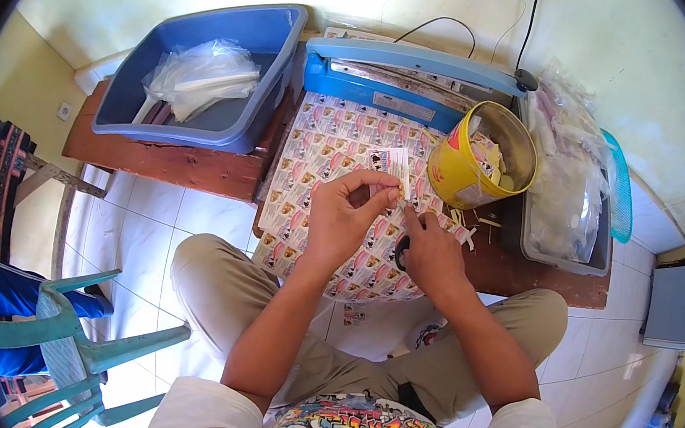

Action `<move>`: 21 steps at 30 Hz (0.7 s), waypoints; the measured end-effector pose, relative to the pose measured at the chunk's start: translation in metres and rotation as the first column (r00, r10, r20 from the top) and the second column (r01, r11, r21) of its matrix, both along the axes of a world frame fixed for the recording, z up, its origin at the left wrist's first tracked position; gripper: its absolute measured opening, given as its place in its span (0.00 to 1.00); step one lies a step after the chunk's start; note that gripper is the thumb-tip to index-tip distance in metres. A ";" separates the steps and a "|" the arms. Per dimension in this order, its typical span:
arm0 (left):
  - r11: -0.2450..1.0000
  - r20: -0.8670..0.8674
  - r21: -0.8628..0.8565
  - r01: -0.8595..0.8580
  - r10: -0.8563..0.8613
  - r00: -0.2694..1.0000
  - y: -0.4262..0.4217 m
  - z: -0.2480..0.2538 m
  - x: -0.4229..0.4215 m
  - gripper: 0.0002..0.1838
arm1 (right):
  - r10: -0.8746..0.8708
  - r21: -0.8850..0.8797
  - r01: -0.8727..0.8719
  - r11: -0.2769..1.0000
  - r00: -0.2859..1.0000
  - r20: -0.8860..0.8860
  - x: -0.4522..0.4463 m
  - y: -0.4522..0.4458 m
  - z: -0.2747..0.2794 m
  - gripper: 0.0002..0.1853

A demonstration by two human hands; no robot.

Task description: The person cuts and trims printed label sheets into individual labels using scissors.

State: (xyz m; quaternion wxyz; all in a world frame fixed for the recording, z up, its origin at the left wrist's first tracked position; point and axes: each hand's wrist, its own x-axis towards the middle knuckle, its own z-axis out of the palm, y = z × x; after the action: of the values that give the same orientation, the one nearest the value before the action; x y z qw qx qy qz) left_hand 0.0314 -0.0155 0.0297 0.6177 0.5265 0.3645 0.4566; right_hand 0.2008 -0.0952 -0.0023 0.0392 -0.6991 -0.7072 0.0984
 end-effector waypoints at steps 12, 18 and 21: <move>0.998 0.099 -0.040 -0.052 0.056 0.994 0.000 0.007 -0.002 0.09 | -0.072 -0.121 0.018 0.993 0.887 -0.455 0.022 -0.004 0.051 0.48; 0.992 0.129 -0.017 -0.127 0.128 0.983 -0.001 0.011 0.000 0.09 | -0.304 -0.308 0.052 0.950 0.386 -0.871 0.005 -0.016 0.076 0.54; 0.989 0.129 -0.045 -0.142 0.146 0.981 0.000 0.012 0.001 0.09 | -0.237 -0.234 0.040 0.971 0.225 -0.945 0.005 -0.022 0.066 0.57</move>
State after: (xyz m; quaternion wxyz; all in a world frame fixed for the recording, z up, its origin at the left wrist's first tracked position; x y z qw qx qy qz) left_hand 0.0327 -0.0157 0.0416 0.6149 0.4564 0.3680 0.5274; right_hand 0.2060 -0.1176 0.0639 0.4190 -0.5498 -0.4565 0.5602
